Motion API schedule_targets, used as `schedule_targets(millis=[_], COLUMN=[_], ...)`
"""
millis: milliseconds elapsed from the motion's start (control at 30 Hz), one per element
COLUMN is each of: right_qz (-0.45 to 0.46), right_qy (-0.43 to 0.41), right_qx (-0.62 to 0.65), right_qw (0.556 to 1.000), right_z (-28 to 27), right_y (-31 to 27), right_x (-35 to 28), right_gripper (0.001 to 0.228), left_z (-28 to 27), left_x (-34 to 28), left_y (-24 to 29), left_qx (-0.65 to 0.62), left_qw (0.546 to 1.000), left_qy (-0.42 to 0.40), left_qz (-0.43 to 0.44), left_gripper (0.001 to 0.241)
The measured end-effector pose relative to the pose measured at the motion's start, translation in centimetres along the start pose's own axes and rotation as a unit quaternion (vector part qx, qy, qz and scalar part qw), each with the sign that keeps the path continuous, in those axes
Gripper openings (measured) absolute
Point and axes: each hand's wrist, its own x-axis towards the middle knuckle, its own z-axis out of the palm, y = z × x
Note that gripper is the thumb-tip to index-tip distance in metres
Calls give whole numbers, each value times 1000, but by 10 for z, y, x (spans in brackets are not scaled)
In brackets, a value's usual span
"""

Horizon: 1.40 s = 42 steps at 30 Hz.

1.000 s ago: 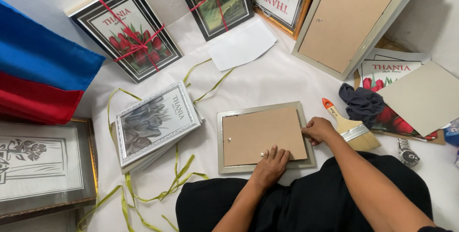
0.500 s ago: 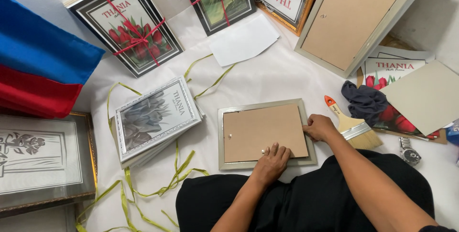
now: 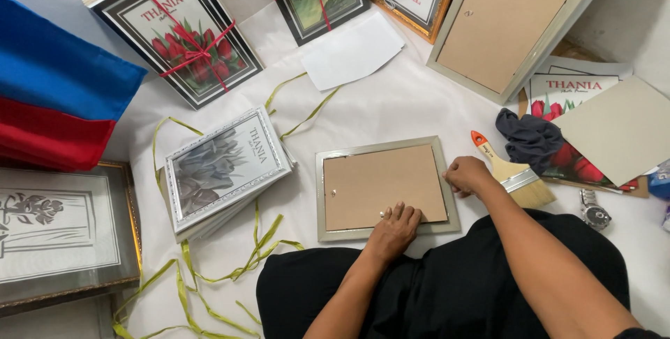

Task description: Assembling a picture frame by cleaning the glass and inserting the backboard

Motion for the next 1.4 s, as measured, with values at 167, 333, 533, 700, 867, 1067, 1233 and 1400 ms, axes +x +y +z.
schedule_targets(millis=[167,333,533,700,867,1067,1233,1400], right_qz=[-13,1,19,41,46,60,24,-118], right_qy=[-11,-27,-69,-57,-64,-81,-80,-115], right_qx=[45,85,151,156,152,165,100,-285], right_qw=[999,996,986,985,985,981,992,944], right_z=[7,8,8,8,7,1,14,27], right_y=[1,-2,-3,-6,2,-25,-2,4], right_x=[-4,-12,-15,-19,-14,-43,-21,-20], right_gripper=[24,31,41,27,28,45,44,43], left_z=[-3,-13,-33,-28,-27,-22,-32,-73], left_x=[0,0,5,5,5,6,7,11], left_y=[-1,-1,4,5,7,6,1,-28], left_qx=[1,-17,-29,-40,-56,-44,-64,-83], left_qw=[1000,1000,999,996,995,995,992,914], left_qy=[-4,12,27,-18,-18,-5,-10,-8], left_qz=[-4,-21,-38,-74,-77,-90,-107,-396], left_gripper=[31,36,48,65,60,61,60,68])
